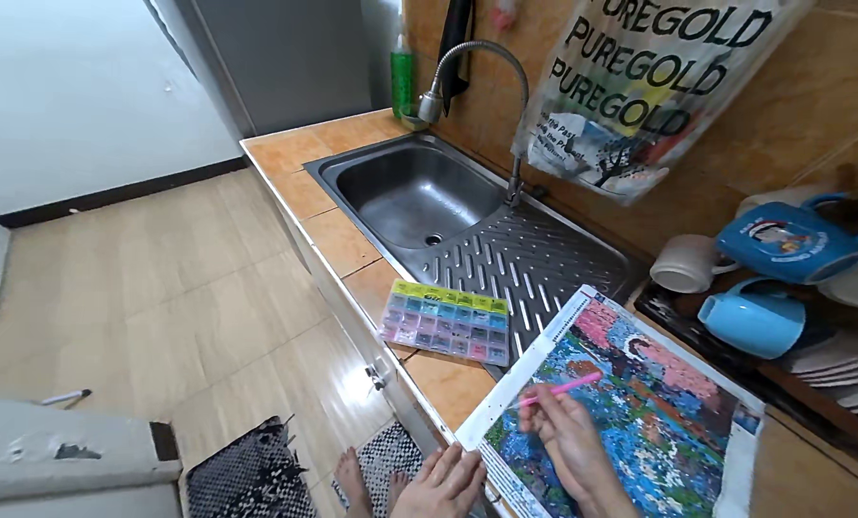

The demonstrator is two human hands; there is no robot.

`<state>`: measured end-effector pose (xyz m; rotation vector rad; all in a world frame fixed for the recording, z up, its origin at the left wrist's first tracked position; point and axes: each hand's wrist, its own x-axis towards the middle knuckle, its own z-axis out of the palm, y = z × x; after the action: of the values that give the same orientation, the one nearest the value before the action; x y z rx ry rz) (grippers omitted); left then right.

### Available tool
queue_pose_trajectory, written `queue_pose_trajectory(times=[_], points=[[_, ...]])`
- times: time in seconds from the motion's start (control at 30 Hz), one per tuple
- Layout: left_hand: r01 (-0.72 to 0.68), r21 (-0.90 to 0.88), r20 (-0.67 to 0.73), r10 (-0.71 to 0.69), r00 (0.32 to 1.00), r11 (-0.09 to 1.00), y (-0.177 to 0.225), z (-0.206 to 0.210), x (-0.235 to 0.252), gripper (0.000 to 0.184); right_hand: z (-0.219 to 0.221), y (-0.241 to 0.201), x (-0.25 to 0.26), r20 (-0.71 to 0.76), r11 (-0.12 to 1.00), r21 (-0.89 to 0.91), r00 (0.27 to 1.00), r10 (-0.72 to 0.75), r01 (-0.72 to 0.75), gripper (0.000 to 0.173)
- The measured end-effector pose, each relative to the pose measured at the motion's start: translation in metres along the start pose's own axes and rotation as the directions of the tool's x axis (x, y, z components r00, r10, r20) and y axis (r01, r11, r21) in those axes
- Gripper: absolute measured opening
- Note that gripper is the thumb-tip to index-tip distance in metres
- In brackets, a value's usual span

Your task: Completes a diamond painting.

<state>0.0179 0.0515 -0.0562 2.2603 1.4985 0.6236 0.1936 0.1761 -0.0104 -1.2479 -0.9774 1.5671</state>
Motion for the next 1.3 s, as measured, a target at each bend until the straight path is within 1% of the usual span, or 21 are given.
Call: queue_pose_trajectory(times=[0.1,0.17,0.3,0.47,0.6,0.87,1.17,1.3], points=[[0.031,0.108,-0.094,-0.021,0.995,0.994,-0.002,0.003,-0.001,0.041,-0.020,-0.010,0.003,-0.136,0.994,0.082,0.989,-0.059,0.071,0.032],[0.037,0.106,-0.099,-0.027,0.995,0.994,-0.001,0.003,-0.001,0.041,-0.032,-0.014,0.004,-0.224,0.989,0.095,0.970,-0.090,0.113,0.031],[0.050,0.058,-0.069,-0.046,0.997,0.997,0.001,-0.001,0.001,0.042,-0.047,-0.012,0.007,-0.308,0.985,0.107,0.947,-0.096,0.134,0.025],[0.018,0.090,-0.091,-0.010,0.996,0.996,-0.003,0.005,0.000,0.040,-0.045,-0.008,0.011,-0.315,0.992,0.046,0.944,-0.097,0.117,0.021],[0.032,0.024,-0.049,-0.031,0.998,0.999,-0.003,0.003,0.000,0.040,-0.042,-0.004,0.016,-0.322,0.991,-0.027,0.938,-0.131,0.130,0.017],[0.033,-0.011,-0.027,-0.034,0.999,0.999,-0.004,0.000,0.001,0.037,-0.039,-0.001,0.027,-0.340,0.989,-0.025,0.930,-0.143,0.143,0.016],[0.035,0.005,-0.051,-0.035,0.998,0.999,-0.006,0.003,0.000,0.037,-0.038,0.004,0.033,-0.329,0.991,-0.015,0.935,-0.130,0.133,0.013],[0.026,0.017,-0.060,-0.025,0.998,1.000,-0.006,0.004,-0.001,0.038,-0.037,0.005,0.035,-0.319,0.988,-0.026,0.936,-0.150,0.149,0.014]])
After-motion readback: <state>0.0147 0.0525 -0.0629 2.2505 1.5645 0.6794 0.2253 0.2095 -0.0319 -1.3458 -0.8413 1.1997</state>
